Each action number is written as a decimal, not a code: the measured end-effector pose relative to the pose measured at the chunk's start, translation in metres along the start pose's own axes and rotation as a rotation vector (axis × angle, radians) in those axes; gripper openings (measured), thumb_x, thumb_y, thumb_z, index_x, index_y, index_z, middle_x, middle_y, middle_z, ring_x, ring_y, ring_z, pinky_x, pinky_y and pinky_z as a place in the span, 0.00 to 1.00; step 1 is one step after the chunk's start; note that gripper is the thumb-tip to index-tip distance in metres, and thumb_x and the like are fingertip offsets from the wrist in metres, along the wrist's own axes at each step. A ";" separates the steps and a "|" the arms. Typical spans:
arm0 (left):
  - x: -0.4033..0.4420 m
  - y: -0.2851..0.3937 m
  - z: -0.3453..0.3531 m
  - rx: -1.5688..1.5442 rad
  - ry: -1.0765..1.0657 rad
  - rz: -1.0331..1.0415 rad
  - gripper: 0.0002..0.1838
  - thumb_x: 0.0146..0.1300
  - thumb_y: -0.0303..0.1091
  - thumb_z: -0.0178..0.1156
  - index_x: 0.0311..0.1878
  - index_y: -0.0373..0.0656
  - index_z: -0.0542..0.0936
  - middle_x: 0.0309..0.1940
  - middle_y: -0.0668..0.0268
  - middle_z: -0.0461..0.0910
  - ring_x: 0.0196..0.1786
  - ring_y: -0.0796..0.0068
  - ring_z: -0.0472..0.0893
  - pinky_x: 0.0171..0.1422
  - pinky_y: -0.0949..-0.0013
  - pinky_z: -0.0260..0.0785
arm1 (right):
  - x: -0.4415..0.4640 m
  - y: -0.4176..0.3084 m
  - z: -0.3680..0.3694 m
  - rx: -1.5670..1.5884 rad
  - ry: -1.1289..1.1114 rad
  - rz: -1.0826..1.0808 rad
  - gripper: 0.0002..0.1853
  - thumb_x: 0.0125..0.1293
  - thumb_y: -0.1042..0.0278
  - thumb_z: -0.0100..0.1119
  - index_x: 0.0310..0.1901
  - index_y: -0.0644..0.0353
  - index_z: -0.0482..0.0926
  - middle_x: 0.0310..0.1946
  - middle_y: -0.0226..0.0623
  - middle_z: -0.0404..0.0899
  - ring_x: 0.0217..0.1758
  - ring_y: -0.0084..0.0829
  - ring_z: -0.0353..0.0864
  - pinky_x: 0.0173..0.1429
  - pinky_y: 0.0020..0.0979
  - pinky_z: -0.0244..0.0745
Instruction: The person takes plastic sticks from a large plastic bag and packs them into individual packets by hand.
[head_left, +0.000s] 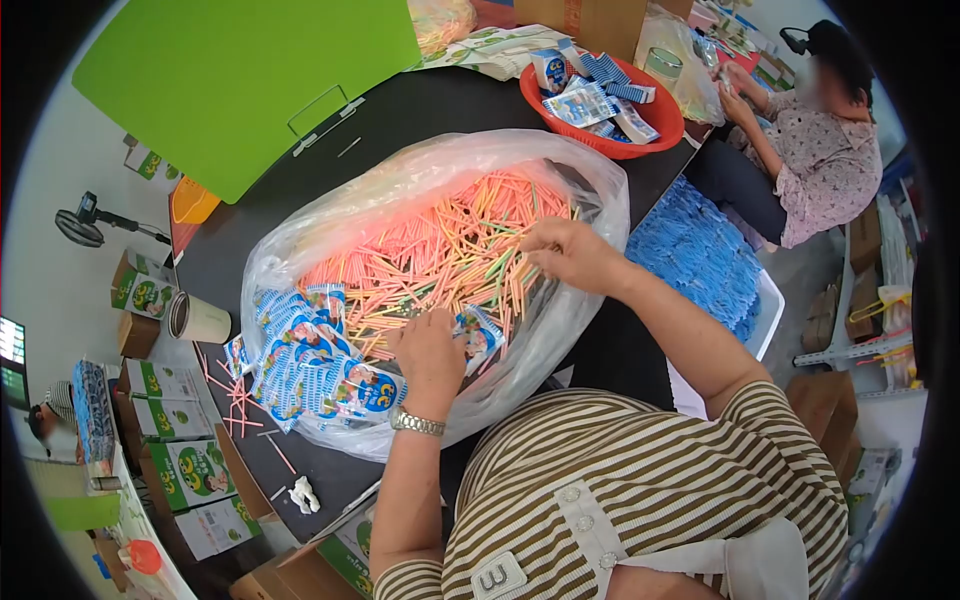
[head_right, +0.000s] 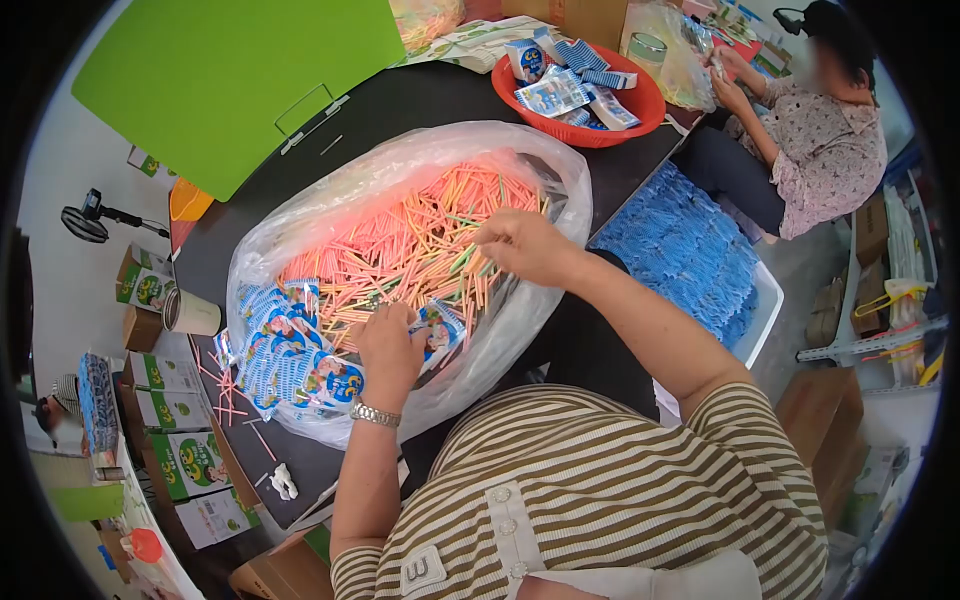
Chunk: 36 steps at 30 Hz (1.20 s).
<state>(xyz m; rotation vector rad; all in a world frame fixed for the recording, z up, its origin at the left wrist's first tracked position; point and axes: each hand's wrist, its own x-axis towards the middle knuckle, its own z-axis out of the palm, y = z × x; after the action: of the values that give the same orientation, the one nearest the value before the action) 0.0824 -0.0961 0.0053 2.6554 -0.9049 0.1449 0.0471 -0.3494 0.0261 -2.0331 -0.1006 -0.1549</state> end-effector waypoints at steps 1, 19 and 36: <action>0.002 -0.002 -0.001 0.000 0.005 0.003 0.12 0.48 0.38 0.68 0.34 0.45 0.78 0.35 0.63 0.79 0.39 0.65 0.78 0.42 0.60 0.60 | 0.001 0.000 -0.002 -0.003 0.003 -0.004 0.05 0.62 0.77 0.55 0.39 0.66 0.77 0.33 0.36 0.76 0.31 0.27 0.79 0.32 0.27 0.73; 0.007 0.003 0.007 0.016 0.276 0.151 0.03 0.59 0.29 0.57 0.35 0.42 0.76 0.34 0.59 0.77 0.33 0.58 0.76 0.39 0.59 0.65 | -0.004 -0.014 0.029 0.738 -0.047 0.305 0.10 0.64 0.71 0.58 0.45 0.63 0.76 0.29 0.33 0.77 0.26 0.23 0.77 0.24 0.23 0.69; 0.017 -0.012 0.019 -0.737 0.063 -0.103 0.12 0.59 0.39 0.62 0.27 0.40 0.77 0.22 0.57 0.77 0.24 0.55 0.75 0.30 0.65 0.66 | -0.005 -0.004 0.032 0.647 -0.113 0.403 0.08 0.63 0.74 0.56 0.44 0.63 0.77 0.29 0.37 0.79 0.27 0.26 0.78 0.28 0.24 0.73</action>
<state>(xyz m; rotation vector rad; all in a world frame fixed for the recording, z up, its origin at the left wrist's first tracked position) 0.1028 -0.1030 -0.0121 1.9878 -0.6327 -0.1125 0.0440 -0.3192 0.0148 -1.3778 0.1713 0.2238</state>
